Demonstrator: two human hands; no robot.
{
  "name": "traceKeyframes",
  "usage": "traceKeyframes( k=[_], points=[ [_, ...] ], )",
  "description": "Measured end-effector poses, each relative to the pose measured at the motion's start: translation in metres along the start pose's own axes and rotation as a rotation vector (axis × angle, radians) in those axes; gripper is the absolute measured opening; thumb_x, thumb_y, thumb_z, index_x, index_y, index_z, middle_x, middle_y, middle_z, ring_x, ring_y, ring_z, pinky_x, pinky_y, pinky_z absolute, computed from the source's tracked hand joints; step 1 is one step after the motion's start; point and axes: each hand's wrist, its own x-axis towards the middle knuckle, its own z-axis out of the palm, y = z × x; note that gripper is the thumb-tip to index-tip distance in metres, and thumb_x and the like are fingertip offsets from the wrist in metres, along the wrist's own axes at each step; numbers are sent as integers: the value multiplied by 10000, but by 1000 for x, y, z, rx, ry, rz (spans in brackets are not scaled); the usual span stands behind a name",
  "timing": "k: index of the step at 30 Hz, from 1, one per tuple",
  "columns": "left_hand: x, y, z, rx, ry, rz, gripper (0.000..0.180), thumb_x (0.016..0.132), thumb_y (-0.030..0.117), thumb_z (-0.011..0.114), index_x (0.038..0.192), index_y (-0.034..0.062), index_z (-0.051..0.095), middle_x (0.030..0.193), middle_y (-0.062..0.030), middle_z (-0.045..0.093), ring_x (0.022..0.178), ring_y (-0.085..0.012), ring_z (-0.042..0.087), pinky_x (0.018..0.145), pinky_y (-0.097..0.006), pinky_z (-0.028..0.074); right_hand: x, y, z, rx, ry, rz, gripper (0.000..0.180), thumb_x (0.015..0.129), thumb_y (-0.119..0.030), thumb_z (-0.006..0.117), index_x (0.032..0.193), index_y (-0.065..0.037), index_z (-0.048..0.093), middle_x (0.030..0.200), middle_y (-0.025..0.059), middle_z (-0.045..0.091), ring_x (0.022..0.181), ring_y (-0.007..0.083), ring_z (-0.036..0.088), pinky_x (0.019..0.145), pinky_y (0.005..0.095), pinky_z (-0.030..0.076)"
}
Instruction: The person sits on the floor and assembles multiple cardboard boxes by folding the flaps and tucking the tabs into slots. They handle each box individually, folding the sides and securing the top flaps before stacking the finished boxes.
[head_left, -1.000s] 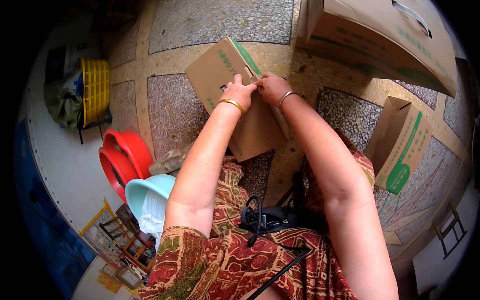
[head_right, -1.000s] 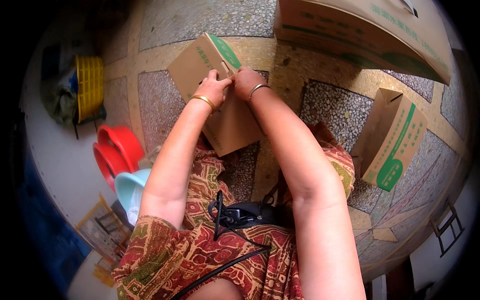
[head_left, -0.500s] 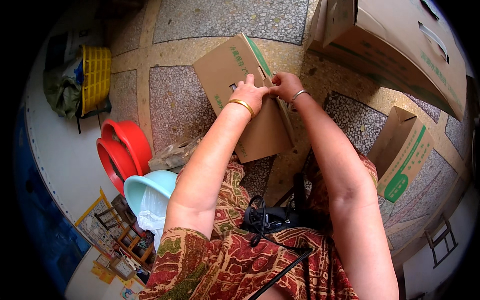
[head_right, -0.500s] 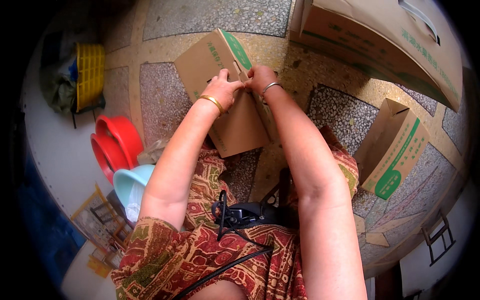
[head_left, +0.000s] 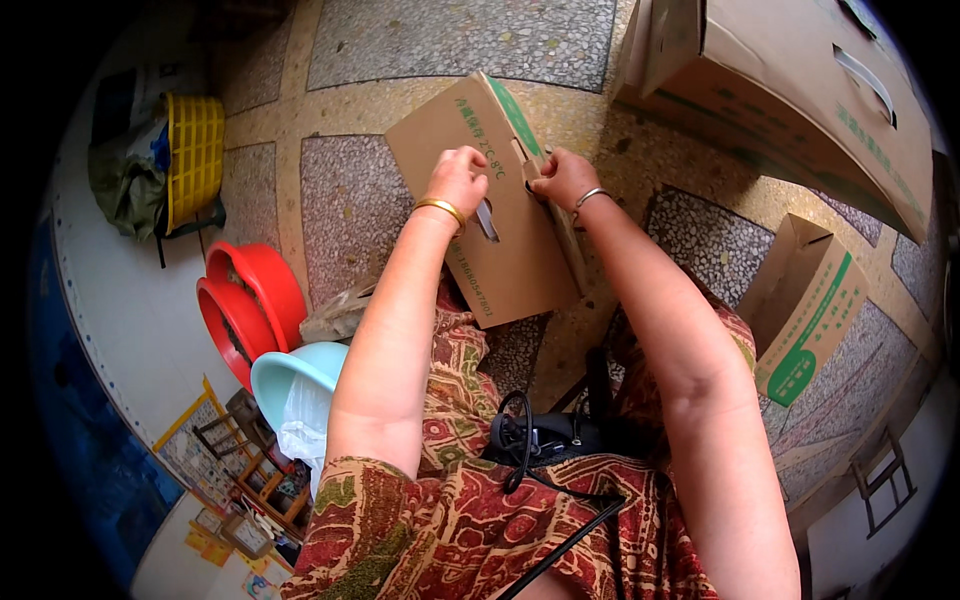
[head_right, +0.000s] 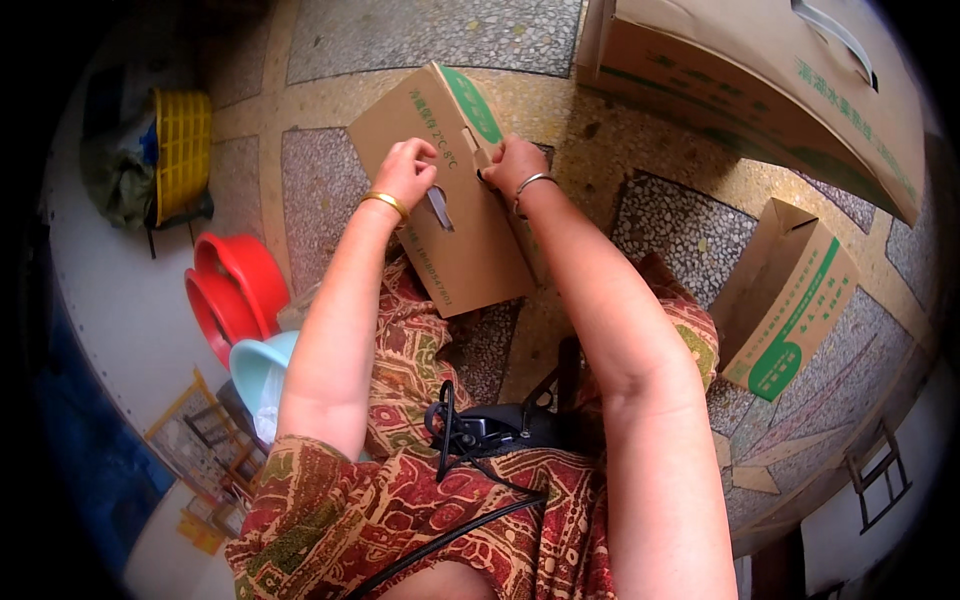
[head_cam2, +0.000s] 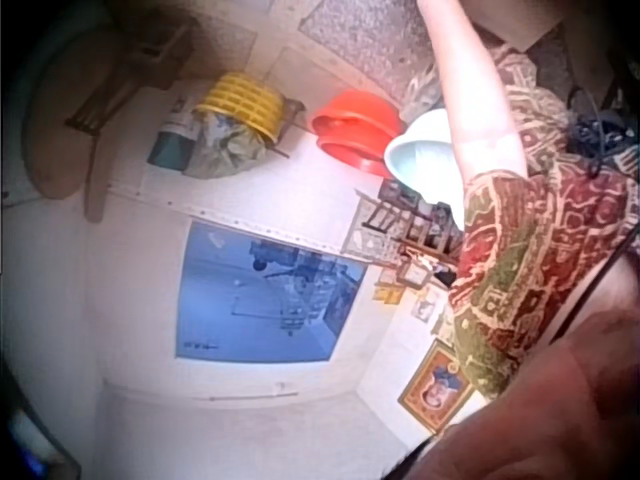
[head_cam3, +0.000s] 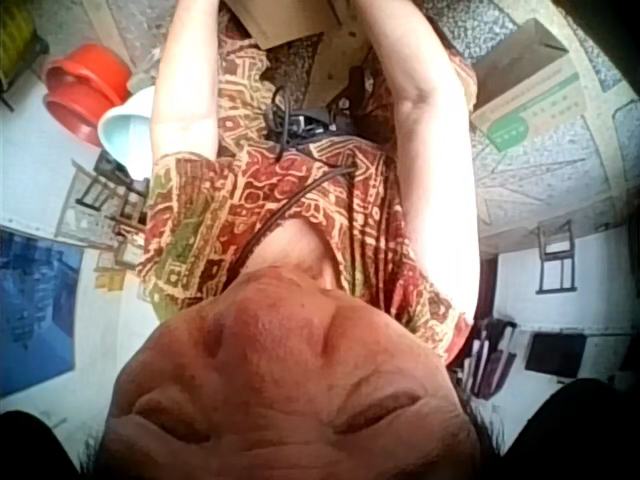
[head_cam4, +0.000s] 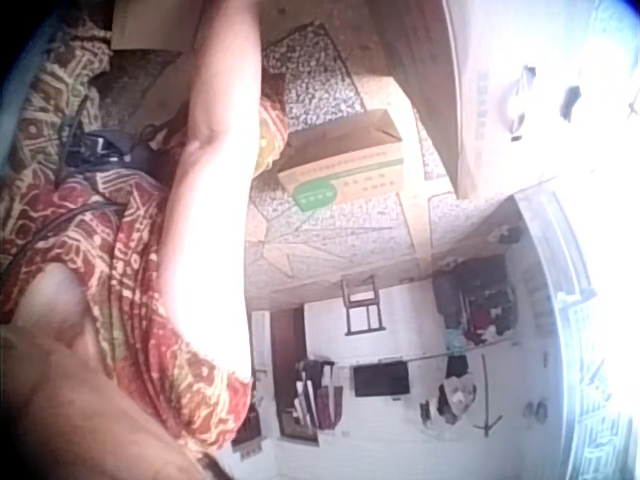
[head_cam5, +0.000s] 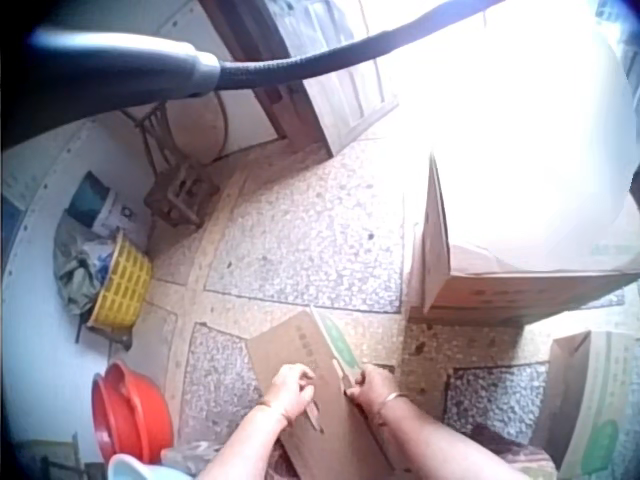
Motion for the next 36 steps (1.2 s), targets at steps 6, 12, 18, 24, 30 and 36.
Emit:
traceKeyframes(
  k=[6, 12, 18, 24, 30, 36],
  points=[
    [10, -58, 7, -129, 590, -348, 710, 673, 192, 696, 1250, 30, 314, 1170, -241, 453, 1080, -331, 472, 899, -382, 405, 15, 13, 0, 56, -107, 61, 326, 541, -283, 769, 739, -85, 600, 769, 93, 637, 743, 227, 614, 701, 315, 483],
    [9, -75, 7, -911, 157, -514, 676, 711, 218, 698, 1196, -59, 317, 1127, -220, 484, 961, -287, 545, 768, -389, 473, 12, -3, -2, -136, -94, 40, 245, 593, -243, 719, 743, -85, 606, 783, 118, 635, 761, 257, 613, 715, 319, 482],
    [9, -80, 17, -783, 286, -539, 646, 716, 209, 692, 1177, -61, 328, 1103, -213, 494, 930, -289, 556, 738, -399, 484, 14, 3, 1, -64, -200, -30, 124, 687, -157, 577, 760, -58, 593, 774, 158, 618, 739, 291, 600, 712, 330, 481],
    [7, -73, 8, -846, 245, -602, 635, 720, 195, 682, 1180, -55, 323, 1105, -211, 489, 924, -281, 554, 726, -391, 489, 14, 3, -10, 347, -393, 131, 118, 739, -52, 585, 768, -81, 475, 690, 19, 502, 558, 107, 486, 478, 254, 426],
    [9, -70, 14, -824, 255, -501, 496, 721, 179, 675, 1089, -83, 471, 1008, -187, 575, 833, -253, 595, 677, -378, 486, 27, 15, 6, 134, -265, 34, 92, 720, -77, 591, 785, -60, 528, 716, 66, 548, 616, 161, 533, 550, 280, 440],
    [5, -74, 15, -711, 347, -518, 459, 719, 162, 664, 1068, -88, 503, 990, -176, 594, 835, -249, 602, 695, -363, 480, 12, 19, 15, 188, -75, -5, 190, 709, -182, 606, 825, -31, 606, 763, 132, 633, 712, 245, 616, 640, 326, 488]
  ],
)
